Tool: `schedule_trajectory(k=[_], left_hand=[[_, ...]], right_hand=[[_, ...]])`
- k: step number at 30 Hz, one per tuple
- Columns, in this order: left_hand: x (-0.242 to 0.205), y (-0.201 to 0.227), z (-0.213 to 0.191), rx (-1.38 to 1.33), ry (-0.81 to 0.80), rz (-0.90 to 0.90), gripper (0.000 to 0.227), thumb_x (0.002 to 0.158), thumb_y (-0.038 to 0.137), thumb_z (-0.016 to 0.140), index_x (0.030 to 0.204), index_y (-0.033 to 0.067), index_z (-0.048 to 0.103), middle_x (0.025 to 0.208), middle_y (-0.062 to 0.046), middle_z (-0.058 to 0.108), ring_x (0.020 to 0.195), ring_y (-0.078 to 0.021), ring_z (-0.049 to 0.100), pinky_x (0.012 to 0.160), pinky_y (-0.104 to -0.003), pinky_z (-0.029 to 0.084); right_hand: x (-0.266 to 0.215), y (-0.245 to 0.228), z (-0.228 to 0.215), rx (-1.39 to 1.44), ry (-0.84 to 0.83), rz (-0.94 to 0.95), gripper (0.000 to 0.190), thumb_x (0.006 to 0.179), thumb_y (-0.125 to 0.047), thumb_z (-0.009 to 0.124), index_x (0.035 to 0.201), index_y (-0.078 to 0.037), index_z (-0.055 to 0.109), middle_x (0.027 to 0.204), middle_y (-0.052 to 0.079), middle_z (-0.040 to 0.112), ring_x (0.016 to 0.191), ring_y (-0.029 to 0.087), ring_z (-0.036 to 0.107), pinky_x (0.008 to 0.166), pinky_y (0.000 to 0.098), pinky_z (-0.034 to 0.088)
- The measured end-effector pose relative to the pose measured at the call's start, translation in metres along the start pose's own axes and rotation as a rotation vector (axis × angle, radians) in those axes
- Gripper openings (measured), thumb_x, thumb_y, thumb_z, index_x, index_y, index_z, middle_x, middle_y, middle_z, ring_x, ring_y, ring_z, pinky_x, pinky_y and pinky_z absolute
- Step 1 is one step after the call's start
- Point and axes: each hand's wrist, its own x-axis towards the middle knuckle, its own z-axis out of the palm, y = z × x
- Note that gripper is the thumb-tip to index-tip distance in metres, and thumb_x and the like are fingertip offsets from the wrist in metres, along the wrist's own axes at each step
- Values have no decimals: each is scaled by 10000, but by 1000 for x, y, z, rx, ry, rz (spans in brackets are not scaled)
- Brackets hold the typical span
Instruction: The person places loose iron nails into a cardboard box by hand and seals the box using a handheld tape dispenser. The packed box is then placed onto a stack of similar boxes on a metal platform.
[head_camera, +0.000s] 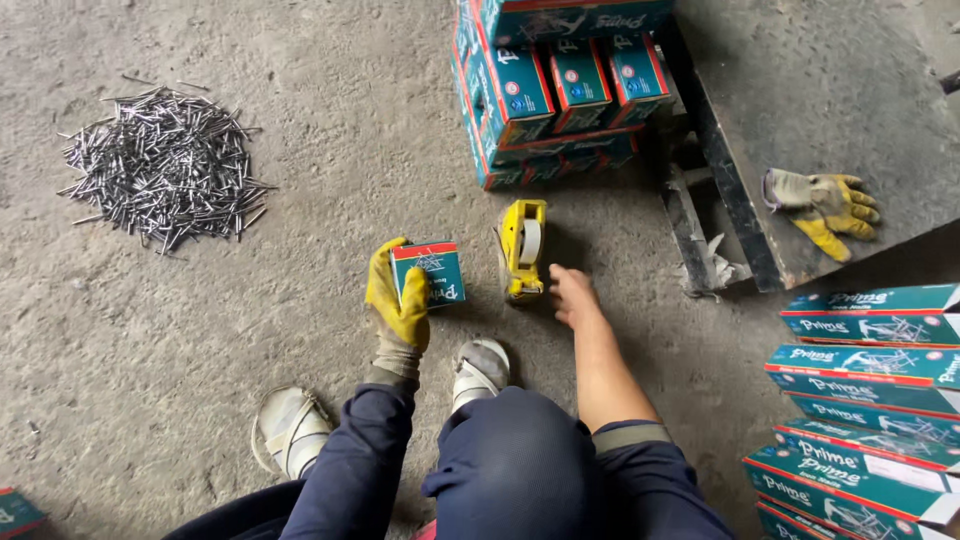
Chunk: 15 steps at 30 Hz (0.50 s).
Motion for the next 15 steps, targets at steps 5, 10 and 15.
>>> schedule_trajectory(k=[5, 10, 15], left_hand=[[-1, 12, -8, 124, -23, 55, 487, 884, 388, 610, 1284, 112, 632, 1093, -175, 651, 938, -322, 658, 871, -386, 504], [0, 11, -11, 146, -34, 74, 537, 899, 464, 587, 1299, 107, 614, 1147, -188, 658, 1033, -368, 666, 935, -428, 503], [-1, 14, -11, 154, -30, 72, 533, 905, 452, 572, 1296, 91, 608, 1144, -202, 648, 1015, -389, 654, 925, -444, 498]], right_hand=[[-87, -35, 16, 214, -208, 230, 837, 888, -501, 828, 1535, -187, 400, 1698, 189, 103, 1144, 623, 590, 861, 764, 515], [-71, -31, 32, 264, -173, 270, 629, 903, -384, 814, 1395, -97, 547, 1521, 216, 451, 852, 691, 630, 688, 771, 563], [-22, -18, 47, 222, -227, 329, 425, 959, -346, 732, 1204, 0, 702, 1261, 346, 606, 1006, 525, 682, 807, 676, 591]])
